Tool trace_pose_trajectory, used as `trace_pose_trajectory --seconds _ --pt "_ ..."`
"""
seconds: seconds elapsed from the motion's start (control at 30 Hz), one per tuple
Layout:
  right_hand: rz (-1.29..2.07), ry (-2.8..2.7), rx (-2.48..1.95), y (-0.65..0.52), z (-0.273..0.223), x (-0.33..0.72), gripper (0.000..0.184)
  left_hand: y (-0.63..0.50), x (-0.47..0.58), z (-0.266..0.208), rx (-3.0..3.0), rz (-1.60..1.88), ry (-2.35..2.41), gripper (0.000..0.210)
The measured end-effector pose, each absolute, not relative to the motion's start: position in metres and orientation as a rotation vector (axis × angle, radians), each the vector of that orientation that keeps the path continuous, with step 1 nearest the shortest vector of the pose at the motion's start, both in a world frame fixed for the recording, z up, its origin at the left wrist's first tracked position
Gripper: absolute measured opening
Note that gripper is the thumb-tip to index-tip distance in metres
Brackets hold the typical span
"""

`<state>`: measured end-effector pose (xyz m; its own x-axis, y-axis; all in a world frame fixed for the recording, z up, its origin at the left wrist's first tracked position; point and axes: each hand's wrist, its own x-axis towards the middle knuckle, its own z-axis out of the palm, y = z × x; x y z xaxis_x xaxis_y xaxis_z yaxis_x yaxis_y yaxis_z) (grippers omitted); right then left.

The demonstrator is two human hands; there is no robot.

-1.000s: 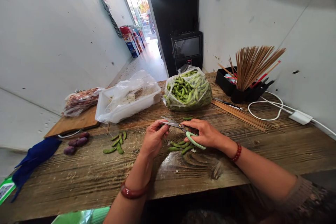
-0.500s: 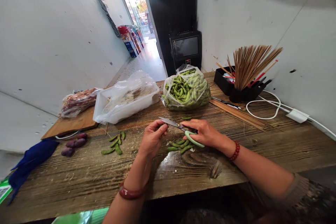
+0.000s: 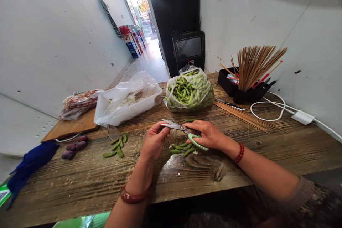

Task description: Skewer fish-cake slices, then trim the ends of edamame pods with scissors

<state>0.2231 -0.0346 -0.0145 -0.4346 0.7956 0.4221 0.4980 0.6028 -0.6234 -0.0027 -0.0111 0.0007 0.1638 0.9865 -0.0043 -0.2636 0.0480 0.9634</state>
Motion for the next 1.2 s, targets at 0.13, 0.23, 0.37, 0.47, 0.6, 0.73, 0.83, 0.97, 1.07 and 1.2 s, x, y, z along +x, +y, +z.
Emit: trace_pose_trajectory --seconds 0.13,0.23,0.37,0.47,0.6,0.73,0.83,0.97,1.07,1.2 --pt "0.542 -2.128 -1.020 -0.035 -0.014 0.223 0.049 -0.011 -0.003 0.000 1.076 1.189 0.920 0.022" --pt "0.556 -2.131 -1.027 -0.035 -0.013 0.224 0.048 -0.011 -0.004 0.000 1.086 1.189 0.924 0.021" --pt "0.561 -2.140 -1.026 -0.035 -0.013 0.225 0.045 -0.011 -0.005 -0.001 1.090 1.175 0.916 0.020" --pt "0.559 -2.134 -1.005 -0.035 -0.015 0.224 0.043 -0.012 -0.005 0.000 1.072 1.165 0.925 0.020" --pt "0.587 -2.031 -0.984 -0.031 -0.021 0.223 0.043 -0.012 -0.003 0.004 1.007 1.169 0.917 0.022" --pt "0.620 -1.834 -1.056 -0.025 -0.025 0.224 0.045 -0.012 -0.004 0.010 0.878 1.120 0.846 0.025" --pt "0.633 -1.795 -1.087 -0.024 -0.025 0.226 0.046 -0.009 -0.008 0.011 0.758 1.077 0.805 0.025" --pt "0.636 -1.785 -1.088 -0.026 -0.022 0.226 0.046 -0.005 -0.011 0.009 0.710 1.088 0.806 0.024" --pt "0.636 -1.786 -1.086 -0.027 -0.021 0.225 0.046 -0.004 -0.013 0.009 0.713 1.085 0.844 0.025" --pt "0.634 -1.788 -1.078 -0.028 -0.020 0.224 0.047 -0.008 -0.014 0.013 0.885 0.991 0.899 0.025"
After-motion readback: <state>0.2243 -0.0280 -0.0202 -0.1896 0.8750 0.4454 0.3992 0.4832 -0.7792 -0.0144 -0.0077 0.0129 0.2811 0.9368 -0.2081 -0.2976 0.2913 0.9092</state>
